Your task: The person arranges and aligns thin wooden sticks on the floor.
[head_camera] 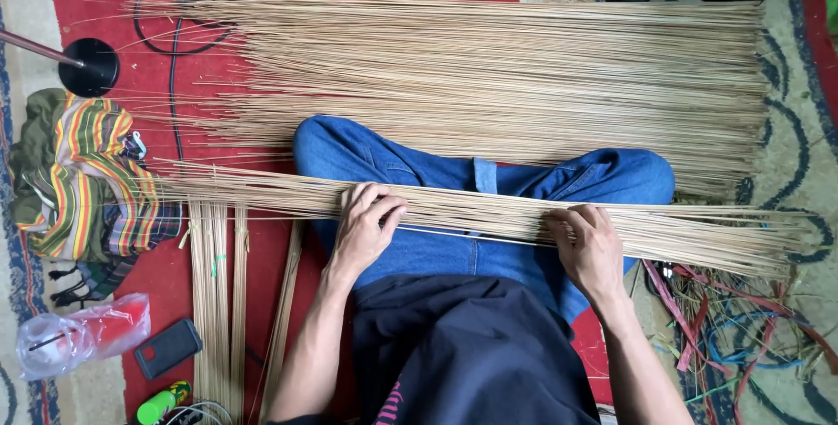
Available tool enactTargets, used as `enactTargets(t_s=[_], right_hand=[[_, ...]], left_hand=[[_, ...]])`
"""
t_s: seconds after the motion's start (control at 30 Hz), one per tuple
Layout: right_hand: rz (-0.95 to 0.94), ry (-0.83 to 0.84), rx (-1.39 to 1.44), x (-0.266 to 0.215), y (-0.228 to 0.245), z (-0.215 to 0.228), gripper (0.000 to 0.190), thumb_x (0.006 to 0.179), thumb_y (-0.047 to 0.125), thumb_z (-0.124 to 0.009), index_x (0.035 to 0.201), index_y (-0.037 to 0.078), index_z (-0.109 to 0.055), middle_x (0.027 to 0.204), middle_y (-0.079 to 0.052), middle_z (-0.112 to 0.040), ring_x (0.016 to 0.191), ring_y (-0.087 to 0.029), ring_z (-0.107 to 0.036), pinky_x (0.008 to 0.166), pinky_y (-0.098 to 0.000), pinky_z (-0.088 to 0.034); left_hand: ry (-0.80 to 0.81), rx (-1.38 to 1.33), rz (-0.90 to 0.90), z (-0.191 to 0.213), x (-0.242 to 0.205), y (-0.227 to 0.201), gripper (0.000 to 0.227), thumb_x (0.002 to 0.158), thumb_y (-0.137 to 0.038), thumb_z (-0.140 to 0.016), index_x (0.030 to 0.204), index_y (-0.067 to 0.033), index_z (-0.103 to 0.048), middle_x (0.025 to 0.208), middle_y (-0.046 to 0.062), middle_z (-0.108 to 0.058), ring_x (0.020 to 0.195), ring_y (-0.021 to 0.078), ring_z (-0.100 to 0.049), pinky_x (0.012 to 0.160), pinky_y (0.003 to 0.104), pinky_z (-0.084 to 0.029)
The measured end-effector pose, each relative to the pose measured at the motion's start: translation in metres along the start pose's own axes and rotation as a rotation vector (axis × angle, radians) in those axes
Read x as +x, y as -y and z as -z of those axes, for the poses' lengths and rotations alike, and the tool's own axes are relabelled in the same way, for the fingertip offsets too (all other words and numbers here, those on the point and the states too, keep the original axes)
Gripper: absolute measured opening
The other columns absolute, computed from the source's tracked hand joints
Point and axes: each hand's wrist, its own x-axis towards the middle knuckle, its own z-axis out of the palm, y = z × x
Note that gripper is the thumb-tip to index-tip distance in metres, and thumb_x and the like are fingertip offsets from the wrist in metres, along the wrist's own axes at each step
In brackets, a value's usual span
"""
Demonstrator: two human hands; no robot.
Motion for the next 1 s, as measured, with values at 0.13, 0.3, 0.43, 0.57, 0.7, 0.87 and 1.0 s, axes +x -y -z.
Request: enactTargets(t_s=[0.13,0.3,0.43,0.57,0.7,0.87,1.0], right_hand=[[0.004,-0.008,0.021,0.008,0.002,0.004,0.015,0.092,0.027,-0.078,0.105,0.02,-0.077,0.095,-0.003,-0.067,0.092,-0.025,-0.066,0.081,-0.0371,-0.058],[0.086,-0.04,0.058,0.036,0.002,0.002,0.013,0.094,0.024,-0.077,0.105,0.016,-0.077,0.092,-0.005,-0.067,0.09,-0.026,-0.068,0.08,-0.0369,-0.058],[0.039,0.035,0.043,0.075,-0.002,-0.005,0.015,0.094,0.022,-0.077,0.108,0.017,-0.076,0.093,-0.005,-0.066,0.095,-0.028,-0.068,0.08,-0.0406,-0.058],[-0.051,0.203,0.016,0.12,-0.017,-0.026,0.022,0.092,0.026,-0.075,0.112,0.017,-0.075,0.096,-0.004,-0.068,0.098,-0.027,-0.07,0.082,-0.0444,-0.059],[-0.093,0.365,-0.051,0.158,-0.049,-0.068,0.03,0.088,0.026,-0.075,0.116,0.015,-0.074,0.103,-0.008,-0.071,0.105,-0.035,-0.072,0.087,-0.0516,-0.06],[-0.119,0.455,-0.145,0.182,-0.084,-0.124,0.036,0.091,0.027,-0.071,0.124,0.014,-0.073,0.112,-0.014,-0.068,0.113,-0.039,-0.069,0.091,-0.0507,-0.06],[-0.147,0.428,-0.232,0.183,-0.099,-0.148,0.037,0.087,0.011,-0.066,0.122,0.016,-0.074,0.118,-0.013,-0.062,0.115,-0.037,-0.066,0.092,-0.048,-0.06]], left_hand=[[0.003,-0.023,0.024,0.0,0.009,-0.003,0.015,0.098,-0.038,-0.07,0.096,-0.0241,-0.076,0.097,-0.002,-0.063,0.107,0.0196,-0.061,0.095,0.041,-0.043],[-0.005,-0.016,-0.008,-0.003,0.037,-0.005,0.021,0.101,-0.04,-0.065,0.095,-0.0224,-0.073,0.094,-0.001,-0.063,0.097,0.0202,-0.064,0.088,0.039,-0.047],[0.005,-0.005,-0.034,-0.022,0.072,0.006,0.02,0.101,-0.04,-0.066,0.095,-0.0223,-0.072,0.093,-0.002,-0.063,0.095,0.02,-0.065,0.085,0.039,-0.049],[0.098,-0.028,0.018,-0.053,0.112,0.025,0.022,0.1,-0.037,-0.066,0.097,-0.017,-0.073,0.093,0.003,-0.064,0.095,0.026,-0.066,0.085,0.042,-0.05],[0.27,-0.037,0.187,-0.083,0.139,0.041,0.032,0.105,-0.042,-0.056,0.104,-0.0146,-0.073,0.097,0.007,-0.067,0.1,0.0313,-0.067,0.086,0.047,-0.053],[0.526,0.112,0.318,-0.147,0.135,0.079,0.035,0.098,-0.04,-0.061,0.124,-0.0167,-0.063,0.125,0.008,-0.058,0.122,0.0316,-0.06,0.1,0.049,-0.05],[0.699,0.191,0.369,-0.162,0.126,0.092,0.053,0.094,-0.036,-0.067,0.139,-0.0104,-0.056,0.14,0.014,-0.047,0.13,0.0368,-0.053,0.103,0.052,-0.047]])
